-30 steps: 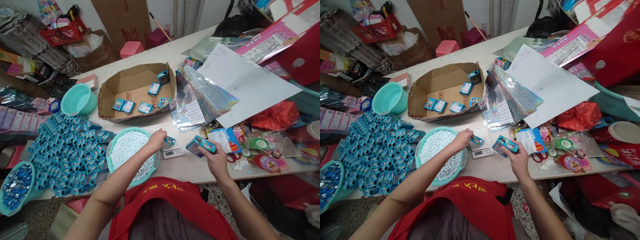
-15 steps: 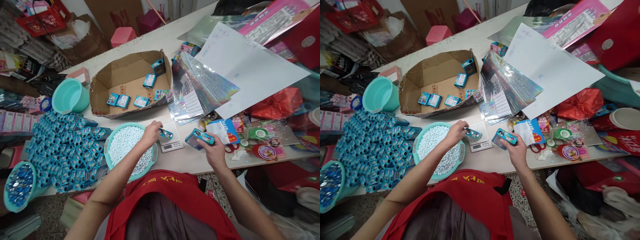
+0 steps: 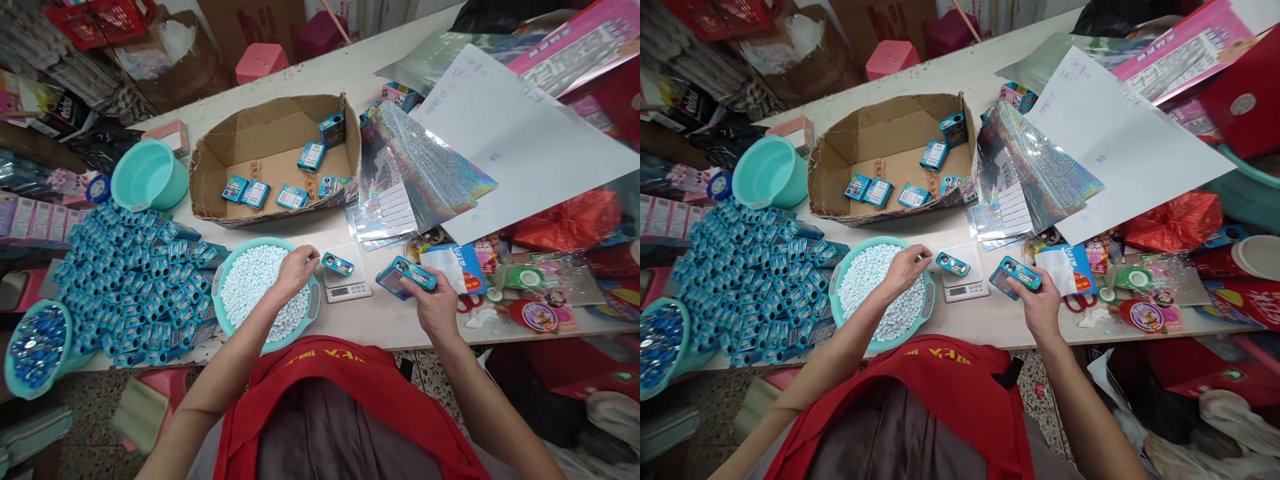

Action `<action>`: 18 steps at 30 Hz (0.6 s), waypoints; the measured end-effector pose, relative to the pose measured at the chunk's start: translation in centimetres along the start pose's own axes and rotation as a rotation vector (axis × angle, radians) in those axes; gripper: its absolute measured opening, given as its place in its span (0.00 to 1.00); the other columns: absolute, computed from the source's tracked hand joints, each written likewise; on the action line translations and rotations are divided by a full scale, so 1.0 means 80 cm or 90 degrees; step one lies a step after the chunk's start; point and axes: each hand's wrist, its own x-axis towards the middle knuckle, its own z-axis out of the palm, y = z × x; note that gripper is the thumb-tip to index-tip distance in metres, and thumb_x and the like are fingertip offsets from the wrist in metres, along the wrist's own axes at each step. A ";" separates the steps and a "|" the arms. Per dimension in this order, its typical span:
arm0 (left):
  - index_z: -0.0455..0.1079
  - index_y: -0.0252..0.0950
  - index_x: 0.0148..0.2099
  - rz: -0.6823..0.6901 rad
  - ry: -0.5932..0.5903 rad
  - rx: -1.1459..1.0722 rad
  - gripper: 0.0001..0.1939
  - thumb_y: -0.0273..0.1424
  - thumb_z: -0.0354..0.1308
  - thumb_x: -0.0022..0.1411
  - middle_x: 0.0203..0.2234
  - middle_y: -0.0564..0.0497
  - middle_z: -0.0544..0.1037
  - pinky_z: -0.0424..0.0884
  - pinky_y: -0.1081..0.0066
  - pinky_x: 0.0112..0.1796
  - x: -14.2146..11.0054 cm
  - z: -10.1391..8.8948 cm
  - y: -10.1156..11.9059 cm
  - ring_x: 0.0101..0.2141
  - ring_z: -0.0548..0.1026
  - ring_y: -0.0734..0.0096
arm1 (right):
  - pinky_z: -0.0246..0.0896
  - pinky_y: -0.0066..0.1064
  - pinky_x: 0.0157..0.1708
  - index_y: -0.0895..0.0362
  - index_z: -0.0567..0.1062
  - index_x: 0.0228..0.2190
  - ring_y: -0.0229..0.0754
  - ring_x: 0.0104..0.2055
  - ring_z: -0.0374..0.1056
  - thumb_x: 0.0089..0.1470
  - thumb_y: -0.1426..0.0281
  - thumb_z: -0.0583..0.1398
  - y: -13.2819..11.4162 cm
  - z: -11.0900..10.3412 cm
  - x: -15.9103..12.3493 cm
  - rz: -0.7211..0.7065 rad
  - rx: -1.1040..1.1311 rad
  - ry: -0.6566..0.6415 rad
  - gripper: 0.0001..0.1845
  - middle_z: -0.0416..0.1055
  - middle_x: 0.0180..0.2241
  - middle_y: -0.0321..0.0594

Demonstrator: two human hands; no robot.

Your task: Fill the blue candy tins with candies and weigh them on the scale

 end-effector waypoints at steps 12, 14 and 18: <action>0.70 0.38 0.43 0.053 -0.038 0.103 0.10 0.26 0.48 0.63 0.39 0.49 0.72 0.64 0.71 0.38 -0.005 0.030 0.029 0.39 0.70 0.68 | 0.66 0.33 0.32 0.56 0.74 0.35 0.40 0.32 0.67 0.31 0.62 0.72 0.001 0.001 -0.005 0.006 0.005 -0.015 0.27 0.73 0.31 0.36; 0.70 0.38 0.43 0.067 -0.036 0.111 0.09 0.30 0.50 0.63 0.38 0.48 0.71 0.64 0.71 0.38 -0.003 0.037 0.033 0.40 0.70 0.67 | 0.66 0.33 0.33 0.56 0.74 0.36 0.40 0.33 0.67 0.31 0.61 0.72 0.002 0.002 -0.005 0.004 -0.003 -0.016 0.27 0.73 0.31 0.36; 0.70 0.39 0.42 0.151 -0.053 0.157 0.10 0.36 0.52 0.63 0.39 0.47 0.70 0.65 0.69 0.39 0.000 0.054 0.045 0.42 0.68 0.65 | 0.66 0.33 0.31 0.56 0.74 0.35 0.40 0.31 0.67 0.32 0.61 0.71 0.003 0.003 -0.005 -0.008 -0.022 -0.020 0.26 0.73 0.30 0.36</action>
